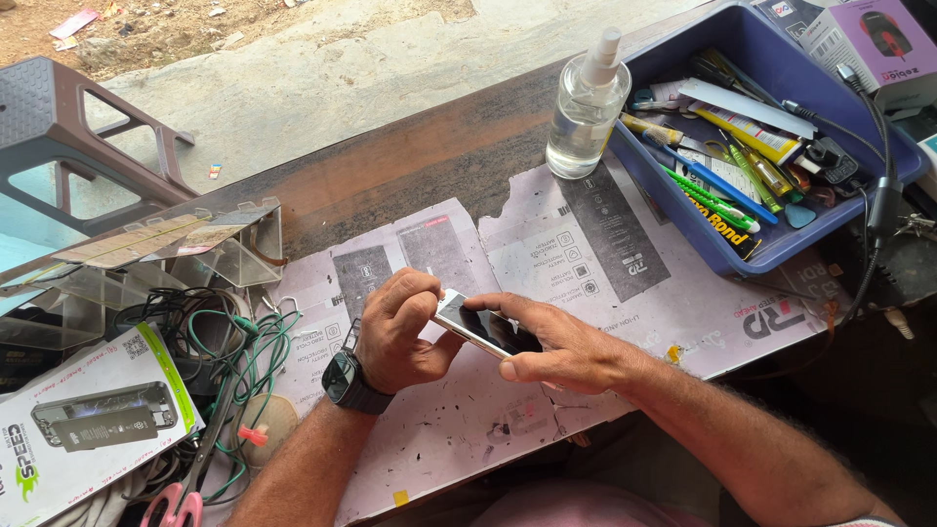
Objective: The person disassembles a white smartphone by prying open the back cover and separating the internal chassis. They then use a green-handled screwdriver to remove several screws from the motherboard area.
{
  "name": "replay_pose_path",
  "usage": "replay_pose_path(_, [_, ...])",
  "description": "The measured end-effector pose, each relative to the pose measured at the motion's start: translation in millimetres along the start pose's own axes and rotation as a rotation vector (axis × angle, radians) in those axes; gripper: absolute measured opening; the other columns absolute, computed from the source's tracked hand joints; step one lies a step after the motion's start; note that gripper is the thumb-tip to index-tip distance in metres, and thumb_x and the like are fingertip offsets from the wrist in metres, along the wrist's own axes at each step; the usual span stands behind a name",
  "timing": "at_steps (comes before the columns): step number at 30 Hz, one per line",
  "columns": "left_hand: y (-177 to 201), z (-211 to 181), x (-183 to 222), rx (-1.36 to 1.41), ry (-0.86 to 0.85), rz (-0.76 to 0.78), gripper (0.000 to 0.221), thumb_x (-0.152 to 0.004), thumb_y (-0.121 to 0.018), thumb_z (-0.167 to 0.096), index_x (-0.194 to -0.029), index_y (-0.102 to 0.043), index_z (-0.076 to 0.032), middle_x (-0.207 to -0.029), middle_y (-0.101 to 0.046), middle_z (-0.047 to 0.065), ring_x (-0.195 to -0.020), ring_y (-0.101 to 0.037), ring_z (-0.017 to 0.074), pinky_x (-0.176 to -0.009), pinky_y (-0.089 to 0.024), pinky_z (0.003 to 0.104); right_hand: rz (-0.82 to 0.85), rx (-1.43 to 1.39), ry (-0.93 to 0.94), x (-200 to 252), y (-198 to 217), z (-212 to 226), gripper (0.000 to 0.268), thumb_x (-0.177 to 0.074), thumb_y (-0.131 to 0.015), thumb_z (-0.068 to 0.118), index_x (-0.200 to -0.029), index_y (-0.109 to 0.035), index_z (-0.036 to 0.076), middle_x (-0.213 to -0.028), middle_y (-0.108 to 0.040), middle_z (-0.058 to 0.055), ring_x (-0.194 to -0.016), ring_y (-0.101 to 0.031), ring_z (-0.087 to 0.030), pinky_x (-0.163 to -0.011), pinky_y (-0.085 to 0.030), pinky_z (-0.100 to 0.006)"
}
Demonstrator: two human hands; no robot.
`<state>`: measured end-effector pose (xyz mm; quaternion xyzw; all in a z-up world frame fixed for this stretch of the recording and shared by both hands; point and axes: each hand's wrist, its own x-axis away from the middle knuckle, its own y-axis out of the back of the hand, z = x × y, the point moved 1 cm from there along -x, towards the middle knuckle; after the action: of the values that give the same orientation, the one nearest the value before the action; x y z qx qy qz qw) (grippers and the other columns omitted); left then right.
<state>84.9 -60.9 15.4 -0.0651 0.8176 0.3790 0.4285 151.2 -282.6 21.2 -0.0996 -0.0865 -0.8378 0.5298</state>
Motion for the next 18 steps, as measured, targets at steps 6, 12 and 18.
replay_pose_path(6, [-1,-1,-2,-0.015,0.007,0.004,0.045,-0.073,-0.088,-0.009,-0.09,-0.046,-0.011,-0.088,-0.057,0.006,-0.07,-0.058,0.017,-0.055,-0.047,0.031,-0.006,0.028,-0.063,0,2,-2,0.097,-0.063,-0.065,0.046,-0.153,-0.044,0.018,-0.088,-0.061,-0.011,-0.074,-0.063,-0.019,-0.057,-0.05,-0.035])
replay_pose_path(12, [5,-20,-11,0.036,0.002,-0.044,0.051,-0.079,-0.087,-0.012,-0.102,-0.041,-0.008,-0.097,-0.058,0.012,-0.082,-0.062,0.0261,-0.068,-0.053,0.038,-0.023,0.186,0.207,11,1,-2,0.091,-0.067,-0.067,0.035,-0.152,-0.043,0.013,-0.115,-0.061,-0.011,-0.109,-0.061,-0.025,-0.096,-0.051,-0.038])
replay_pose_path(18, [11,-41,-11,-0.03,-0.157,-0.082,0.05,-0.088,-0.087,-0.011,-0.102,-0.039,-0.009,-0.101,-0.06,0.013,-0.089,-0.065,0.029,-0.073,-0.057,0.041,0.098,0.095,0.514,13,4,-10,0.085,-0.082,-0.078,0.034,-0.155,-0.042,0.009,-0.138,-0.055,-0.015,-0.13,-0.057,-0.028,-0.113,-0.047,-0.041])
